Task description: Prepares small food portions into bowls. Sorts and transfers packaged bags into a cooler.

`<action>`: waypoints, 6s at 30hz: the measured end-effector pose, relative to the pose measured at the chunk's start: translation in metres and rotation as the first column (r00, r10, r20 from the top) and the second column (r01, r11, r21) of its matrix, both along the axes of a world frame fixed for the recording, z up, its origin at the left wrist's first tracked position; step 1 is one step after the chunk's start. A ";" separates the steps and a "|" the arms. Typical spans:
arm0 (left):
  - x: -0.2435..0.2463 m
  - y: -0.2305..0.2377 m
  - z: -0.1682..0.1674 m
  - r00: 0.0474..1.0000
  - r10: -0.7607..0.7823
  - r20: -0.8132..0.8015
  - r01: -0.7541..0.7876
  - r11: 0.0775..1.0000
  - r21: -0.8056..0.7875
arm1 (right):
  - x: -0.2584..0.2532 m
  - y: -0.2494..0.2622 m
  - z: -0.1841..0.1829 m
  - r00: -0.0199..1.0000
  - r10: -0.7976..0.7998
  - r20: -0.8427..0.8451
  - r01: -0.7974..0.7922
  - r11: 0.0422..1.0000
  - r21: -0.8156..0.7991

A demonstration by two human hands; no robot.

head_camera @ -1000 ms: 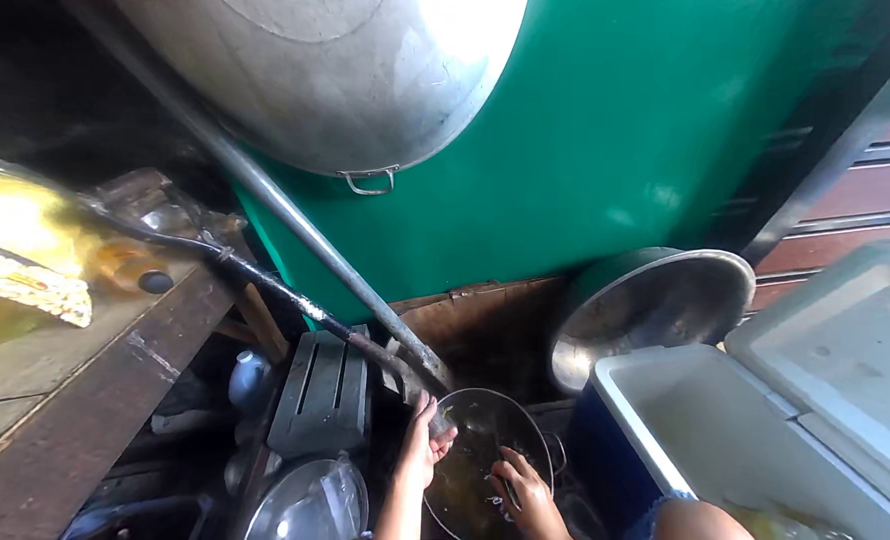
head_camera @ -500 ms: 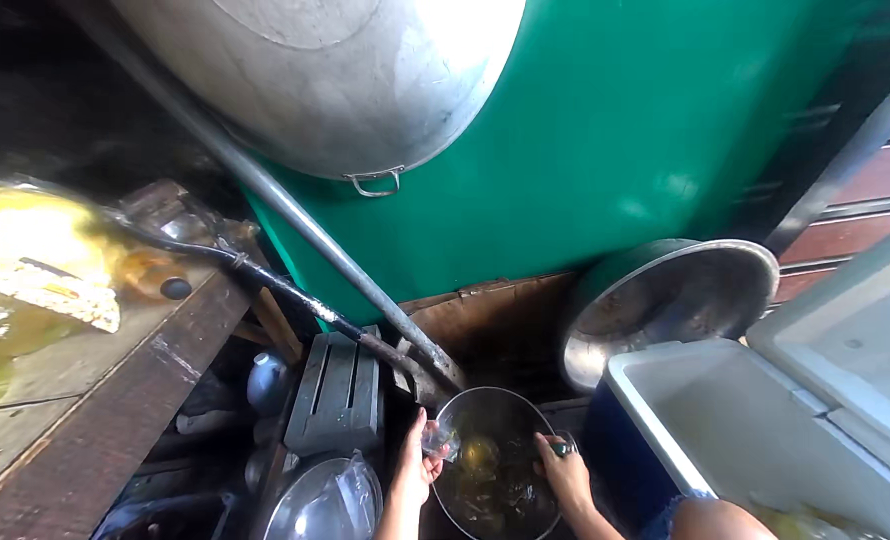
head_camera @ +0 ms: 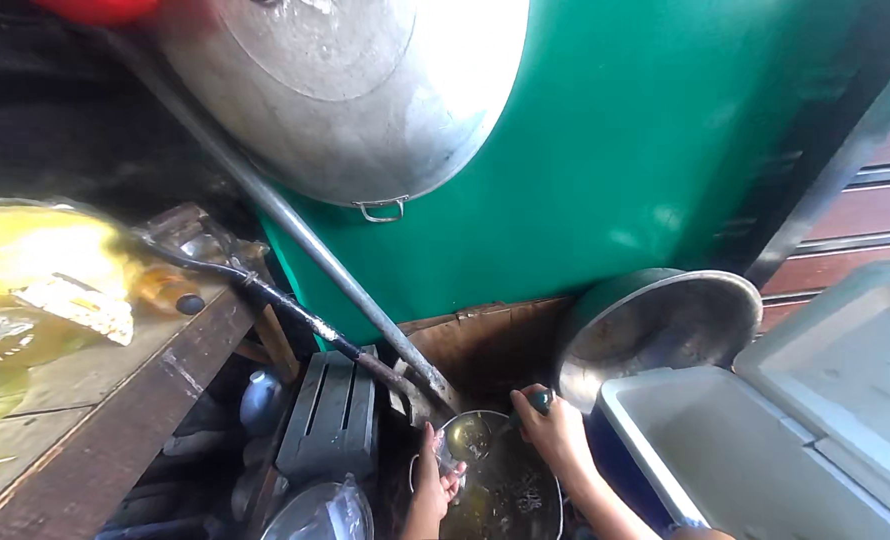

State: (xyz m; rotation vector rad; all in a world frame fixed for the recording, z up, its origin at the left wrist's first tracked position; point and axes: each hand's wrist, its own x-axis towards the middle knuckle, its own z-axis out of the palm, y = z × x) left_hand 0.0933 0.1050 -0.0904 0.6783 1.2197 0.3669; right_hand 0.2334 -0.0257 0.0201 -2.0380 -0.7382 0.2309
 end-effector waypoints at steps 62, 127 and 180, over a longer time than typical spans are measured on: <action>0.009 -0.019 0.011 1.000 -0.004 -0.016 0.006 0.991 0.133 | 0.018 -0.006 -0.011 0.949 -0.065 -0.309 0.124 0.977 0.176; 0.009 -0.015 0.008 0.997 -0.078 -0.015 0.079 0.986 0.147 | -0.029 -0.025 -0.014 0.981 -0.120 0.150 0.097 0.984 0.150; -0.013 0.001 -0.007 0.966 -0.149 -0.209 0.198 0.950 0.240 | 0.031 0.008 0.020 0.942 0.047 -0.331 -0.075 0.995 -0.070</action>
